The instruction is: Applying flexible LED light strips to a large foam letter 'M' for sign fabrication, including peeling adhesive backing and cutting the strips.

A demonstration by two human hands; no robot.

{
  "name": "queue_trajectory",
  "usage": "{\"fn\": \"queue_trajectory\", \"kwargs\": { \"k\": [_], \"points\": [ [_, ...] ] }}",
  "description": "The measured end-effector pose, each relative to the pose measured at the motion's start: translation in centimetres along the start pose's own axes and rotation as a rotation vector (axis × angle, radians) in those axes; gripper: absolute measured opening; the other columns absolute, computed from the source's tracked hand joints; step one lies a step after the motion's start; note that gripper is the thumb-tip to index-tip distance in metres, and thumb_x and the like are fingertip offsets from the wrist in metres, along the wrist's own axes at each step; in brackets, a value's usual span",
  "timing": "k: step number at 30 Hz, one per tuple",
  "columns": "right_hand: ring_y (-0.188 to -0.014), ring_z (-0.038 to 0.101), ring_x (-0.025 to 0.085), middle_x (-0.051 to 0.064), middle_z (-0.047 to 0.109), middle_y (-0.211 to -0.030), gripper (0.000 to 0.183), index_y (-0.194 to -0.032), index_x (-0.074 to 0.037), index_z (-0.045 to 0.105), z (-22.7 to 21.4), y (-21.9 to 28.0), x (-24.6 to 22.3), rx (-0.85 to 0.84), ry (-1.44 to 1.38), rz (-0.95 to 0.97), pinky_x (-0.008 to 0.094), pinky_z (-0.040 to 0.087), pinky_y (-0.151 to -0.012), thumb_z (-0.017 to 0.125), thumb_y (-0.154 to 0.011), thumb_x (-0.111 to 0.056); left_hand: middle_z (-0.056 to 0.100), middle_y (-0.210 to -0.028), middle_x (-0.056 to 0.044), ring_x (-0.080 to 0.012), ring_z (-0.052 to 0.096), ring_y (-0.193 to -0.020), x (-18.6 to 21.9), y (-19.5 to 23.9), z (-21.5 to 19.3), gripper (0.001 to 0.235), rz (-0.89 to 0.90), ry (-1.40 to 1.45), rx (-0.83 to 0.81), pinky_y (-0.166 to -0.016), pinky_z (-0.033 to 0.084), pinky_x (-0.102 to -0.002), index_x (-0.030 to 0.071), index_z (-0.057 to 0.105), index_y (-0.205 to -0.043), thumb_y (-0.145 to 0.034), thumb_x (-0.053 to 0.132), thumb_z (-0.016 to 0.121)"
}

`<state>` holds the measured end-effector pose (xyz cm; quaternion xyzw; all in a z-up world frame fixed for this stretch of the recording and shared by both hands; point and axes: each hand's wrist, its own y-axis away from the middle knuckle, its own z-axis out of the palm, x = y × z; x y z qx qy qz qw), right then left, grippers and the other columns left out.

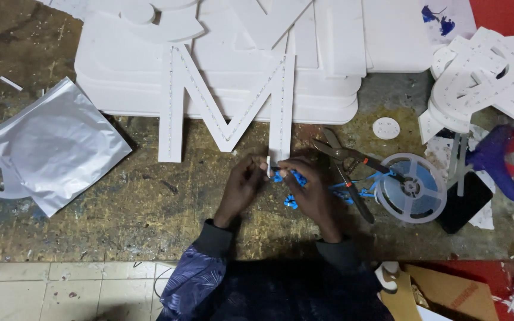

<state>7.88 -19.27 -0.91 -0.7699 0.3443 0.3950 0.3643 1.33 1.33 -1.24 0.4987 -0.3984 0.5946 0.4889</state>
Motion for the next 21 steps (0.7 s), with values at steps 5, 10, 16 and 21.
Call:
{"fn": "queue_trajectory", "kwargs": {
  "k": [5,10,16,21],
  "points": [
    [-0.113,0.082,0.034,0.017,0.086,-0.103,0.021,-0.123,-0.004,0.085,1.6,0.9,-1.1,0.094,-0.148,0.1,0.052,0.058,-0.109,0.08,-0.105,-0.014,0.076,-0.093,-0.012,-0.0183,0.072,-0.09,-1.4,1.1,1.6,0.016,0.046,0.074,-0.028,-0.087,0.064,-0.038,0.0,0.073,-0.126,-0.111,0.007,0.073],
    [-0.132,0.075,0.036,0.021,0.087,-0.118,0.028,-0.126,-0.016,0.086,1.9,2.5,1.5,0.239,-0.15,0.369,0.056,0.051,-0.12,0.09,-0.1,-0.026,0.07,-0.099,-0.011,-0.0183,0.067,-0.1,-2.2,1.3,3.8,0.016,0.102,-0.032,-0.08,-0.093,0.064,-0.044,0.002,0.074,-0.123,-0.107,0.002,0.077],
    [-0.093,0.076,0.02,0.017,0.084,-0.101,0.007,-0.115,-0.007,0.074,-0.3,3.1,2.2,0.502,-0.34,0.29,0.038,0.06,-0.091,0.076,-0.108,-0.009,0.077,-0.086,-0.008,-0.0153,0.07,-0.089,0.2,1.8,5.1,0.023,-0.001,-0.105,-0.069,-0.084,0.064,-0.035,0.004,0.085,-0.124,-0.102,0.01,0.085],
    [-0.081,0.073,0.016,0.015,0.083,-0.091,0.005,-0.118,-0.009,0.064,-3.2,2.5,2.3,0.619,-0.388,0.169,0.029,0.056,-0.084,0.069,-0.117,-0.01,0.071,-0.115,-0.029,-0.0524,0.069,-0.116,5.7,0.9,5.4,0.04,0.351,-0.608,0.206,-0.102,0.055,-0.06,-0.001,0.07,-0.131,-0.109,0.03,0.076]
  ]
}}
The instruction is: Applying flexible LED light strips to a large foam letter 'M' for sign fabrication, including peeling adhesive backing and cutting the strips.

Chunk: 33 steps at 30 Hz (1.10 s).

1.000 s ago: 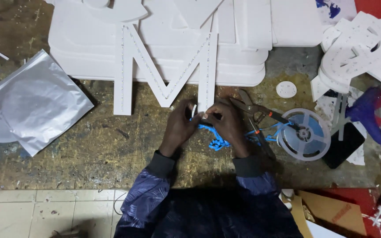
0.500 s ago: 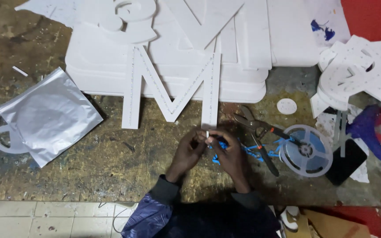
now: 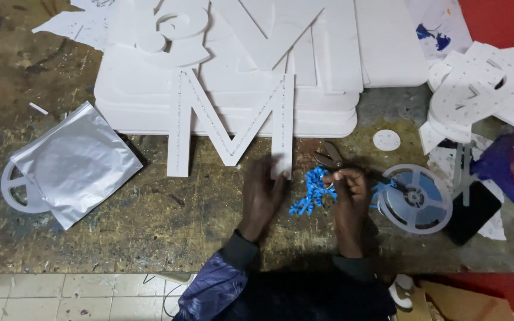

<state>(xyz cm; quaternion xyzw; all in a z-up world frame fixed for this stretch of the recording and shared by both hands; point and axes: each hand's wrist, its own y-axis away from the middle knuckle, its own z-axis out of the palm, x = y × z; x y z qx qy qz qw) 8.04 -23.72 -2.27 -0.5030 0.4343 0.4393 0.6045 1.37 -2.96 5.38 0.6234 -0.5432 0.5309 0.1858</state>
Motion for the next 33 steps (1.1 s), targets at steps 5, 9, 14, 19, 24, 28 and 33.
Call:
{"fn": "queue_trajectory", "kwargs": {
  "k": [5,9,14,19,24,28,33],
  "points": [
    [-0.084,0.074,0.017,0.014,0.083,-0.091,0.014,-0.124,-0.008,0.07,-0.5,0.2,5.6,-0.047,0.165,0.045,0.031,0.056,-0.084,0.074,-0.113,-0.016,0.058,-0.148,-0.039,-0.0652,0.057,-0.138,-6.2,-3.3,4.3,0.08,-0.088,-0.12,-0.07,-0.117,0.049,-0.07,-0.003,0.054,-0.158,-0.096,0.034,0.088],
    [-0.096,0.083,0.026,0.019,0.083,-0.101,0.022,-0.129,-0.006,0.074,-0.9,1.3,7.4,-0.117,0.119,0.103,0.041,0.065,-0.094,0.077,-0.11,-0.016,0.074,-0.127,-0.034,-0.0611,0.069,-0.126,-8.1,-5.4,4.9,0.07,-0.318,-0.052,-0.214,-0.104,0.057,-0.069,0.002,0.063,-0.145,-0.09,0.031,0.097],
    [-0.09,0.08,0.02,0.015,0.083,-0.094,0.021,-0.13,-0.007,0.073,-1.9,1.1,4.5,0.075,0.128,0.025,0.036,0.063,-0.087,0.074,-0.112,-0.017,0.07,-0.148,-0.034,-0.0536,0.065,-0.142,2.8,-5.4,3.5,0.081,-0.41,0.106,-0.327,-0.116,0.056,-0.061,0.003,0.058,-0.16,-0.092,0.034,0.088],
    [-0.087,0.077,0.018,0.012,0.081,-0.09,0.017,-0.13,-0.008,0.073,-2.5,1.2,2.5,0.264,0.198,-0.02,0.034,0.063,-0.082,0.069,-0.114,-0.013,0.065,-0.151,-0.031,-0.0467,0.064,-0.146,3.9,-3.8,6.8,0.077,-0.319,0.266,-0.399,-0.118,0.056,-0.055,-0.002,0.054,-0.163,-0.093,0.012,0.083],
    [-0.085,0.075,0.017,0.01,0.077,-0.09,0.02,-0.133,-0.005,0.066,-2.7,0.9,4.5,0.474,0.081,-0.025,0.033,0.061,-0.084,0.066,-0.114,-0.008,0.068,-0.134,-0.038,-0.0647,0.061,-0.13,2.7,-5.1,12.7,0.073,0.226,-0.073,-0.523,-0.116,0.05,-0.067,-0.004,0.064,-0.157,-0.089,0.016,0.082],
    [-0.084,0.07,0.017,0.01,0.074,-0.092,0.028,-0.14,-0.003,0.062,-3.1,0.3,8.2,0.578,-0.027,-0.079,0.032,0.059,-0.082,0.067,-0.113,-0.007,0.07,-0.133,-0.027,-0.057,0.064,-0.122,1.2,-8.5,21.2,0.079,0.379,-0.072,-0.622,-0.108,0.051,-0.061,0.008,0.062,-0.165,-0.09,0.024,0.08],
    [-0.08,0.077,0.021,0.012,0.077,-0.091,0.03,-0.14,-0.003,0.065,-2.8,0.3,7.9,0.657,-0.007,-0.001,0.034,0.059,-0.079,0.069,-0.111,-0.01,0.062,-0.159,-0.031,-0.054,0.058,-0.137,6.6,-11.7,28.3,0.067,0.749,0.088,-0.555,-0.124,0.04,-0.057,0.002,0.054,-0.169,-0.103,0.008,0.057]
  ]
}}
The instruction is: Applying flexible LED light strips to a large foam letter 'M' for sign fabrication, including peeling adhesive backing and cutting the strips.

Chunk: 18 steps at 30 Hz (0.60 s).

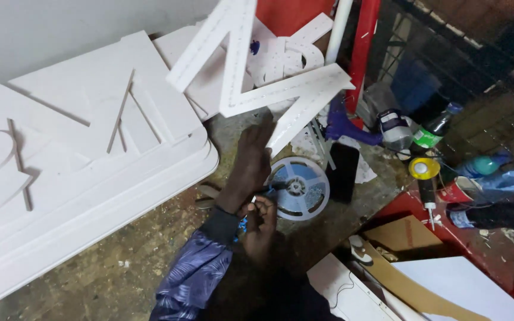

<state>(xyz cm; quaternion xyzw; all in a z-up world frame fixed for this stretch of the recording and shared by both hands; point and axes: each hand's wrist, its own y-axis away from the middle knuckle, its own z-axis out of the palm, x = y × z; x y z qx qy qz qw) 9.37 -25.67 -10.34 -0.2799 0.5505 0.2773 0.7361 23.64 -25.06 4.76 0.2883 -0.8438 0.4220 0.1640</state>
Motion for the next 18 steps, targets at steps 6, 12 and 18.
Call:
{"fn": "queue_trajectory", "kwargs": {
  "k": [6,12,18],
  "points": [
    [-0.135,0.074,0.026,0.015,0.078,-0.149,0.05,-0.155,-0.011,0.063,0.2,0.7,-3.0,0.004,0.029,0.151,0.041,0.057,-0.108,0.07,-0.105,-0.018,0.04,-0.18,-0.019,-0.0424,0.034,-0.169,-0.4,4.6,1.1,0.066,-0.031,0.167,-0.049,-0.142,0.027,-0.054,0.012,0.046,-0.173,-0.108,0.005,0.056],
    [-0.081,0.079,0.018,0.01,0.08,-0.095,0.02,-0.13,-0.011,0.076,0.4,1.0,-3.8,-0.162,0.161,-0.078,0.032,0.066,-0.077,0.069,-0.112,-0.008,0.084,-0.126,-0.022,-0.0467,0.078,-0.122,3.8,12.5,-7.4,0.034,-0.551,0.382,0.065,-0.107,0.063,-0.055,0.016,0.08,-0.141,-0.11,0.028,0.074],
    [-0.115,0.08,0.041,0.023,0.08,-0.126,0.054,-0.156,-0.002,0.07,0.6,0.7,-9.4,-0.662,0.336,-0.508,0.051,0.063,-0.104,0.065,-0.103,0.008,0.08,-0.099,-0.02,-0.0343,0.083,-0.102,4.4,18.8,-9.1,0.03,-0.637,0.473,0.248,-0.092,0.067,-0.047,0.004,0.086,-0.122,-0.097,0.018,0.094]
  ]
}}
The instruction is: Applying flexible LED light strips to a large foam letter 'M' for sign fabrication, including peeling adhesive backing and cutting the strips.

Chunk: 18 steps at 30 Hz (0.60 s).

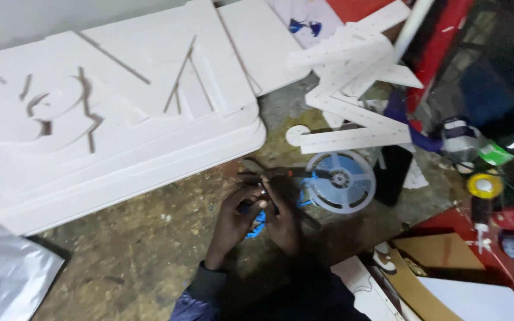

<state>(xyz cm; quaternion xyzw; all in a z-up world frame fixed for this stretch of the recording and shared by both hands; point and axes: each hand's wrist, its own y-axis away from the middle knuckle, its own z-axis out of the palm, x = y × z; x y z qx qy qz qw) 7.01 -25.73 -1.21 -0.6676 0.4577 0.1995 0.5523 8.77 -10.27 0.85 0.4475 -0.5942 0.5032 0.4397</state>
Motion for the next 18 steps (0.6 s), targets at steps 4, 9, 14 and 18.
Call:
{"fn": "queue_trajectory", "kwargs": {
  "k": [4,9,14,18],
  "points": [
    [-0.109,0.081,0.042,0.021,0.083,-0.118,0.048,-0.148,-0.004,0.078,1.6,2.3,2.5,-0.18,0.009,-0.13,0.048,0.065,-0.1,0.069,-0.102,0.007,0.078,-0.092,-0.023,-0.0379,0.081,-0.096,-5.5,2.7,-0.7,0.014,-0.054,-0.047,0.166,-0.086,0.063,-0.049,0.004,0.084,-0.104,-0.096,0.013,0.092],
    [-0.114,0.083,0.033,0.018,0.085,-0.125,0.049,-0.153,-0.004,0.074,1.8,1.1,0.1,-0.21,0.001,-0.197,0.044,0.064,-0.102,0.072,-0.105,-0.001,0.081,-0.097,-0.011,-0.0178,0.08,-0.095,-9.5,3.3,-1.4,0.048,-0.139,0.332,0.209,-0.091,0.066,-0.035,0.0,0.071,-0.133,-0.093,0.005,0.096],
    [-0.104,0.085,0.025,0.013,0.09,-0.112,0.035,-0.135,-0.012,0.086,2.7,2.6,0.4,-0.224,-0.086,0.173,0.038,0.072,-0.083,0.08,-0.101,-0.006,0.08,-0.093,-0.008,-0.0134,0.078,-0.089,-4.6,3.5,-4.1,0.037,-0.081,0.414,0.306,-0.088,0.064,-0.031,-0.002,0.073,-0.126,-0.095,-0.002,0.092],
    [-0.099,0.085,0.027,0.014,0.09,-0.101,0.017,-0.118,-0.009,0.091,1.0,2.4,1.5,-0.176,-0.024,0.272,0.046,0.067,-0.094,0.081,-0.104,-0.009,0.08,-0.087,-0.008,-0.0131,0.076,-0.075,-3.1,2.6,-6.7,0.029,-0.043,0.423,0.448,-0.075,0.062,-0.028,0.0,0.077,-0.116,-0.093,0.002,0.095]
  ]
}}
